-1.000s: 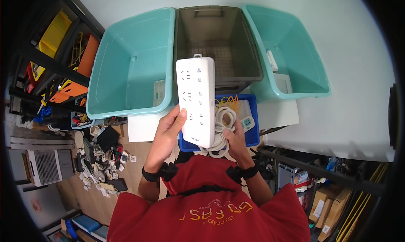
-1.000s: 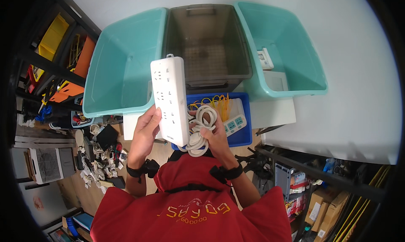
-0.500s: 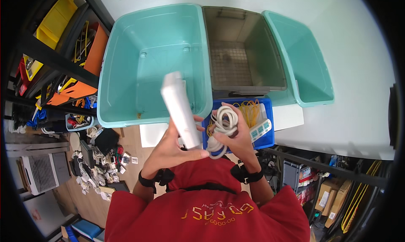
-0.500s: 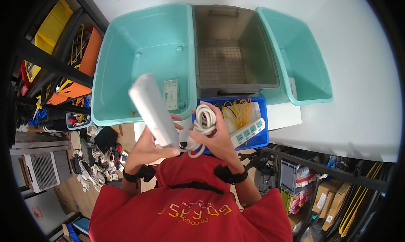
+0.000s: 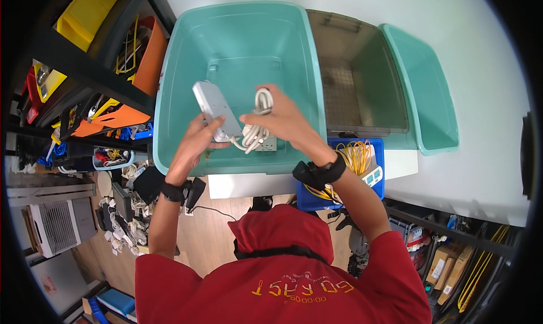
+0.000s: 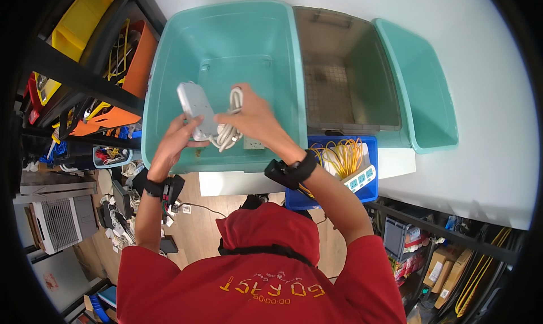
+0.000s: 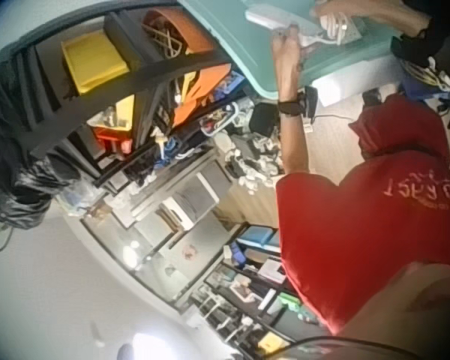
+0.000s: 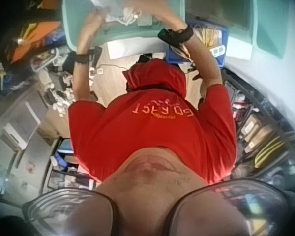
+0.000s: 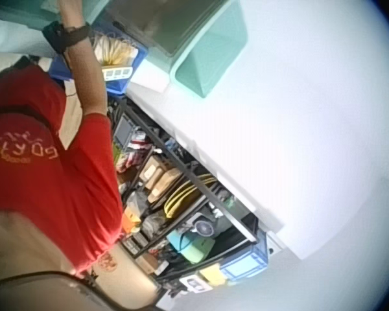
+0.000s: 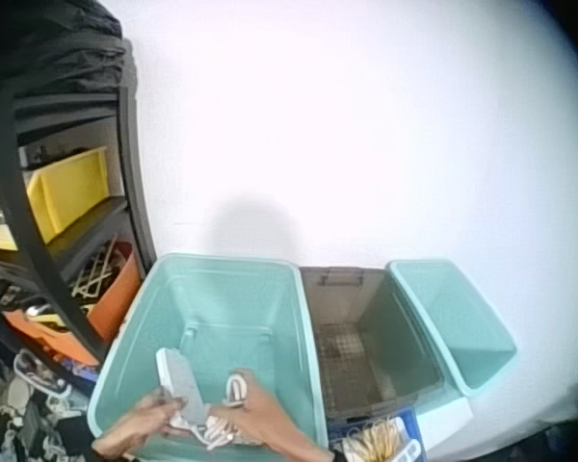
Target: Gather cables and power strips from the floor into a blue tray and place them into bins on a table.
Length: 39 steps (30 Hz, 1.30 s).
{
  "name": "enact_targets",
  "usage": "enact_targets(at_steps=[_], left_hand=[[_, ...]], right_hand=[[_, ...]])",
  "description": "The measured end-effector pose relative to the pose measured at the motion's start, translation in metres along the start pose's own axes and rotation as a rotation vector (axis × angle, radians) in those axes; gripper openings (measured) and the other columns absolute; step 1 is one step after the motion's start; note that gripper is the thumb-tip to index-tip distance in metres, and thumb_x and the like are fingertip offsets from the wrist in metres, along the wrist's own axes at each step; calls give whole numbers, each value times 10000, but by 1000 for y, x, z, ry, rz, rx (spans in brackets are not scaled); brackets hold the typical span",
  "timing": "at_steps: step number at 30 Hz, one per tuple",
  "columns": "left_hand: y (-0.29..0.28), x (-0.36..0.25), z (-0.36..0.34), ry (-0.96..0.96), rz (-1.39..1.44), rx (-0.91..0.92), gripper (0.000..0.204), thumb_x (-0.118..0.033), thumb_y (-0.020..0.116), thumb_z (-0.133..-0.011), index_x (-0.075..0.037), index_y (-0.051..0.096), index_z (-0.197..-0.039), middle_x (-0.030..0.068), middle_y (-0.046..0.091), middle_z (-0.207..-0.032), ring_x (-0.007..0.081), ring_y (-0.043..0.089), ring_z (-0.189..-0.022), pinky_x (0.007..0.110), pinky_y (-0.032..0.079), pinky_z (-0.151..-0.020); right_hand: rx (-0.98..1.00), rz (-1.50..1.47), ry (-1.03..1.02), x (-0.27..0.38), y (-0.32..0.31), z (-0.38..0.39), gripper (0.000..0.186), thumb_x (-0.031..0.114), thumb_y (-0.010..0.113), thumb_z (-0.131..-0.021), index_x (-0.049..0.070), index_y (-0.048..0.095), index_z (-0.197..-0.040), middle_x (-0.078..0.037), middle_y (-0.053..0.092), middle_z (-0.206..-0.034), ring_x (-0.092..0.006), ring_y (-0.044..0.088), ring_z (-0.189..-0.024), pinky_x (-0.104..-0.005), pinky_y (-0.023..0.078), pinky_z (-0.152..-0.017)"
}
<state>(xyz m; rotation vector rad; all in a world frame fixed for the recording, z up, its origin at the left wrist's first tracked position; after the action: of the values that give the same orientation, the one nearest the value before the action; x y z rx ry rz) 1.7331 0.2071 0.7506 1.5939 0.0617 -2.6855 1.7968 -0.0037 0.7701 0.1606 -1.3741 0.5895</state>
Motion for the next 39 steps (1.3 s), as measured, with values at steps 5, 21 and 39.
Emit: enact_targets(at_steps=[5,21,39], left_hand=[[-32,37,-39,-88,-540,86,472,-263,608,-1013,87,537,-1322,219,648,-1242,275,727,-884,345,624,-727],[-59,40,19,111,-630,313,636,-430,609,-1012,22,494,-1443,237,622,-1352,344,646,-1180,424,521,-964],[-8,49,-18,235,-872,442,643,-451,591,-1015,29,512,-1436,245,616,-1353,352,616,-1214,418,482,-1010]], right_hand=[[206,194,82,-20,54,-62,880,350,886,-715,-53,440,-1358,-181,626,-1033,-239,651,-890,-343,530,-680],[88,365,66,-105,100,-156,901,302,906,-709,-181,392,-1270,-225,688,-911,-285,711,-701,-370,586,-505],[693,1160,288,-372,91,-185,126,19,665,-818,-59,750,-868,-272,696,-901,-411,685,-912,-488,572,-781]])
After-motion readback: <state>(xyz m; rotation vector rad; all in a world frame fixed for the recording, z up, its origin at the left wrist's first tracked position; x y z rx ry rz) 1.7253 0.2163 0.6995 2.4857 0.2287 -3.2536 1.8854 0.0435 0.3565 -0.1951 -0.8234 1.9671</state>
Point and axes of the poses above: each hand's wrist, its own z-axis away from the middle knuckle, its own y-axis out of the palm, x = y × z, the point moved 3 cm from there along -z, towards the middle knuckle
